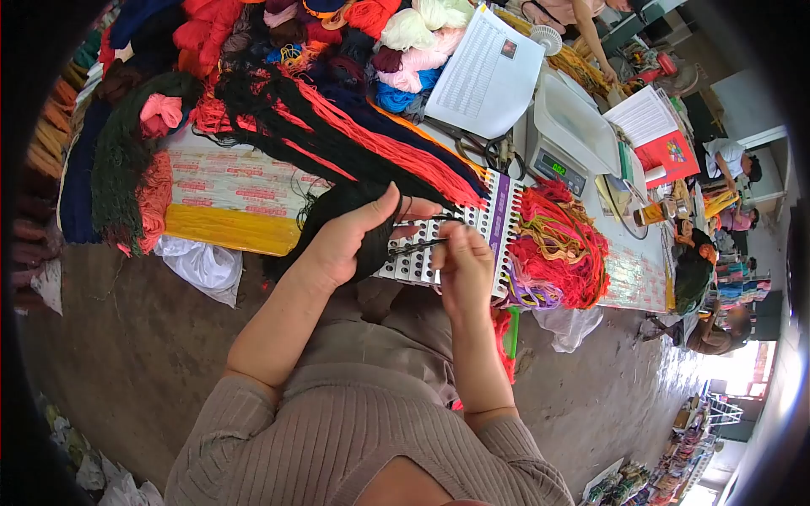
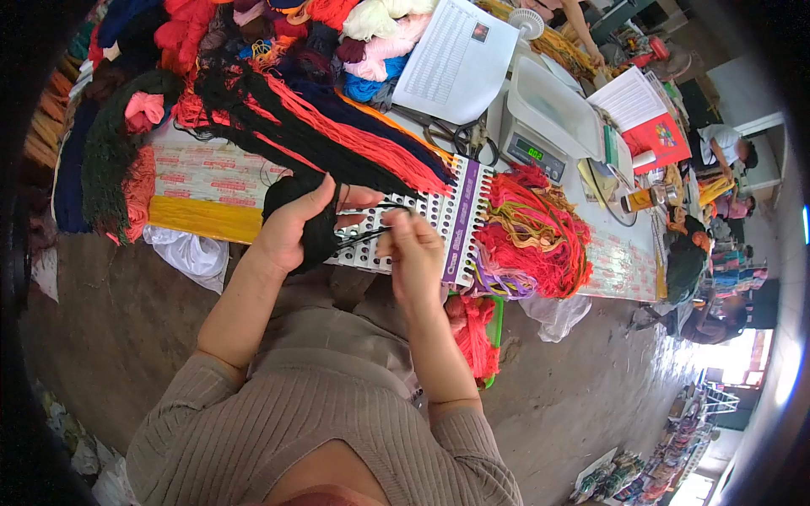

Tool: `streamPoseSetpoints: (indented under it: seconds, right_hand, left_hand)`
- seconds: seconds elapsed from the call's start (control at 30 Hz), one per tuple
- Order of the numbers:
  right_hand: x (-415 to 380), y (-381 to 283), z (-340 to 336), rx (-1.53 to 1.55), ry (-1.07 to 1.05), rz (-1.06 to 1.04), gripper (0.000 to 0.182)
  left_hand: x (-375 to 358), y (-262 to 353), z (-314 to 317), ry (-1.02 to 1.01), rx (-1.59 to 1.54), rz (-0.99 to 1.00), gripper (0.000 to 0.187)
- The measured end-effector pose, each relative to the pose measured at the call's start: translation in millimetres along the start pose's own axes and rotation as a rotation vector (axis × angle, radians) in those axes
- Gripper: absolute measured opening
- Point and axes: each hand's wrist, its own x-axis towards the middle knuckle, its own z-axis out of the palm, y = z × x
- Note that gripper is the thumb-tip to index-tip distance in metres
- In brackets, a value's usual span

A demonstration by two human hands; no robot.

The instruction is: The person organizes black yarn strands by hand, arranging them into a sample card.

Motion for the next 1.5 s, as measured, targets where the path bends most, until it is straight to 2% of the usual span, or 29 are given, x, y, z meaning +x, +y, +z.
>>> streamPoseSetpoints:
  seconds: [0.03,0.1,0.2,0.33,0.4,0.57,0.63,0.7,0.77,0.8,0.83,0.87,0.9,0.93,0.97,1.0,1.03,1.07,1.1,1.13,1.17,1.2,1.23,1.27,1.33,1.37,1.43,1.47,1.5]
  right_hand:
    - [-3.7,0.5,7.4,-0.236,-0.017,-0.017,0.016]
    - [-8.4,-1.8,26.5,-0.388,-0.074,-0.109,0.006]
    - [-7.8,4.6,30.6,-0.236,-0.099,-0.093,0.005]
    - [-8.4,5.5,24.7,-0.195,-0.147,-0.116,0.007]
    - [-9.9,5.0,25.5,-0.178,-0.130,-0.112,0.010]
    - [-14.3,-2.1,29.7,-0.103,-0.096,-0.075,0.014]
    - [-15.1,-8.6,28.1,-0.159,-0.187,0.051,0.018]
    - [-18.1,-10.3,20.7,-0.631,-0.321,0.097,0.014]
    - [-25.6,-23.4,19.7,-0.892,-0.165,-0.109,0.009]
    - [-24.4,-29.8,12.1,-0.833,-0.068,-0.243,0.007]
    - [-21.1,-43.8,2.2,-0.833,-0.034,-0.421,0.008]
    - [-16.1,-54.8,-17.5,-0.900,-0.006,-0.570,0.008]
    - [-16.2,-69.3,-33.2,-0.768,0.004,-0.582,0.013]
    - [-20.2,-80.6,-45.3,-0.475,0.033,-0.545,0.025]
    - [-28.8,-100.7,-51.8,-0.143,-0.016,-0.463,0.020]
    - [-34.6,-111.4,-71.8,0.101,-0.065,-0.519,0.026]
    - [-44.4,-124.3,-89.9,0.321,0.037,-0.488,0.024]
    - [-48.4,-136.8,-119.6,0.833,-0.095,-0.439,0.019]
    - [-56.3,-150.3,-137.5,0.698,-0.021,-0.475,0.018]
    - [-65.4,-162.8,-154.1,0.561,0.053,-0.507,0.018]
    - [-71.1,-175.3,-177.7,0.433,0.091,-0.519,0.020]
    - [-80.2,-192.6,-215.8,0.275,0.165,-0.542,0.021]
    - [-89.8,-213.2,-247.7,0.212,0.317,-0.612,0.021]
    - [-101.0,-235.5,-281.5,0.147,0.468,-0.677,0.021]
    - [-132.1,-277.7,-385.4,0.185,0.627,-0.937,0.023]
    - [-129.3,-283.2,-360.7,0.056,0.793,-0.994,0.023]
    - [-97.2,-275.5,-241.4,-0.277,1.087,-1.037,0.022]
    - [-90.0,-268.4,-253.7,-0.350,0.895,-0.973,0.012]
    - [-74.2,-254.6,-257.2,-0.534,0.859,-0.862,0.014]
  left_hand:
    - [-0.4,-2.9,2.9,-0.025,0.011,0.003,0.048]
    - [-1.3,-8.8,5.7,-0.030,0.090,-0.031,0.044]
    - [-4.0,-7.6,7.4,0.007,0.165,-0.031,0.041]
    - [-3.3,-6.6,6.0,-0.019,-0.086,-0.090,0.038]
    - [-1.0,-10.0,6.8,0.056,-0.034,-0.004,0.037]
    - [-2.0,-5.1,11.2,0.153,0.001,0.041,0.036]
    - [-1.7,-4.8,10.9,0.196,0.021,0.078,0.035]
    - [-1.2,-5.0,3.9,0.246,0.327,0.227,0.035]
    - [-6.5,11.7,-0.3,0.192,0.535,0.200,0.036]
    - [-9.2,18.8,-8.1,0.235,0.510,0.122,0.038]
    - [-10.1,26.4,-22.0,0.345,0.269,-0.085,0.037]
    - [-9.8,37.5,-39.7,0.353,0.086,-0.093,0.037]
    - [-10.8,45.8,-60.7,0.243,-0.096,0.009,0.037]
    - [-13.1,57.1,-84.5,0.254,-0.202,0.046,0.035]
    - [-17.5,68.9,-112.8,0.221,-0.293,0.081,0.032]
    - [-24.7,80.0,-143.0,0.190,-0.322,0.137,0.030]
    - [-35.0,91.0,-171.4,0.207,-0.363,0.193,0.028]
    - [-46.5,105.8,-200.7,0.211,-0.394,0.197,0.028]
    - [-45.7,107.8,-179.5,0.372,-0.292,0.263,0.028]
    - [-78.1,135.6,-235.7,0.308,-0.446,0.350,0.029]
    - [-95.3,153.6,-262.3,0.292,-0.435,0.407,0.028]
    - [-106.5,171.4,-251.4,0.664,-0.250,0.529,0.026]
    - [-133.5,193.0,-307.1,0.267,-0.376,0.513,0.024]
    - [-149.2,209.8,-308.0,0.315,-0.327,0.639,0.025]
    - [-154.8,219.2,-265.3,0.194,-0.469,0.762,0.029]
    - [-149.1,215.8,-237.9,0.128,-0.482,0.809,0.033]
    - [-119.9,198.6,-175.3,0.006,-0.431,0.780,0.041]
    - [-100.6,183.1,-141.9,-0.031,-0.412,0.731,0.040]
    - [-80.3,168.0,-118.5,-0.053,-0.394,0.666,0.039]
